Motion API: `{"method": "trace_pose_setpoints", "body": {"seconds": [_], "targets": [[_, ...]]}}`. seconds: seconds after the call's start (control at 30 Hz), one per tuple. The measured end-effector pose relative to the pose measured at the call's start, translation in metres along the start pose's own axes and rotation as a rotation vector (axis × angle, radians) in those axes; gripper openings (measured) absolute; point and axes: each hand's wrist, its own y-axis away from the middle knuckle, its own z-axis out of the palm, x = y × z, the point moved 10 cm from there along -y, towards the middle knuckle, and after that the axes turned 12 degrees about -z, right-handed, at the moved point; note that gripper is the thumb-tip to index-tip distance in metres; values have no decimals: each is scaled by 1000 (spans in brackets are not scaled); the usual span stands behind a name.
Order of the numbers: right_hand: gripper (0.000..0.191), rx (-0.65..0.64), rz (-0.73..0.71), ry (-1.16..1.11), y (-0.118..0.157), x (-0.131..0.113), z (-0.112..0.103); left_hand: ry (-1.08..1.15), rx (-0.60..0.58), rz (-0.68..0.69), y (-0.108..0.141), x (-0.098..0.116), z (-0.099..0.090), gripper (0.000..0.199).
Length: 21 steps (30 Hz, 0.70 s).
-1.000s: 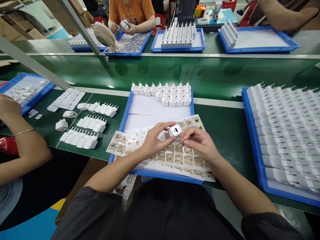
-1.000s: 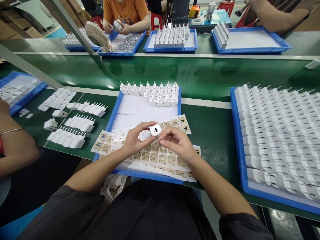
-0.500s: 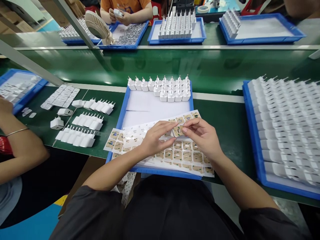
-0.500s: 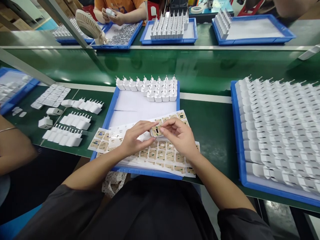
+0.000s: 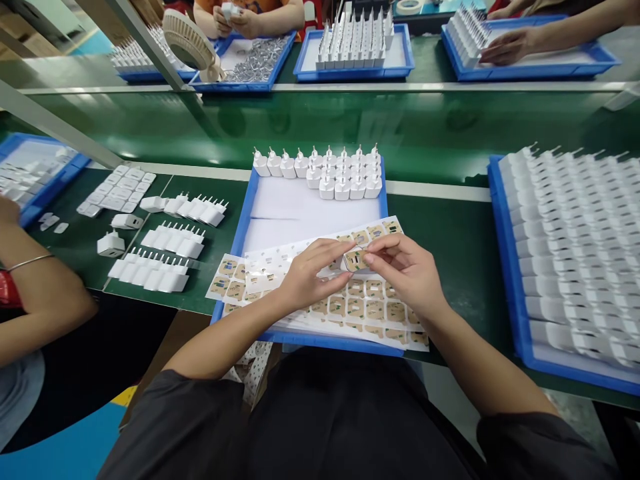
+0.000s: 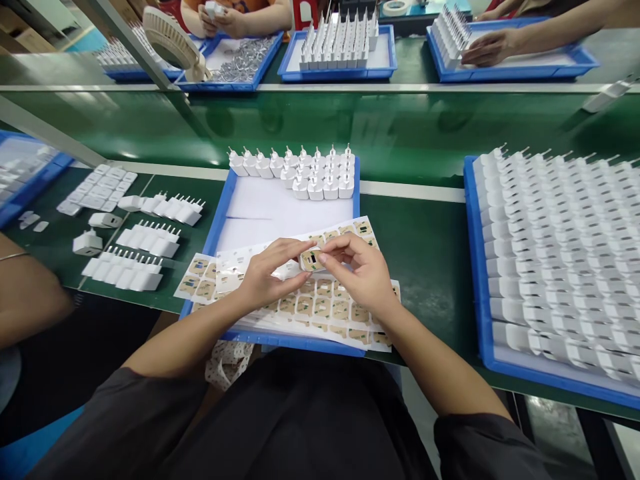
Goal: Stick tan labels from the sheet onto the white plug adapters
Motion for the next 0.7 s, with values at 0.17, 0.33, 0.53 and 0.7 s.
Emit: {"method": "trace_pose_setpoints", "body": {"seconds": [0.17,0.33,0.53,0.7], "targets": [[12,0,-2,-5,0,0,0,9,2,4,0,0,0,50],[10,-1,-6,-7,0,0,1,4,-7,-1,0,0,1,51],[9,-7,-6,19,1,1,1,-11,-5,14,1,0,1,53],[8,-7,-16,100,1,-1,-1,-30,4,26,1,1,1,53]]}}
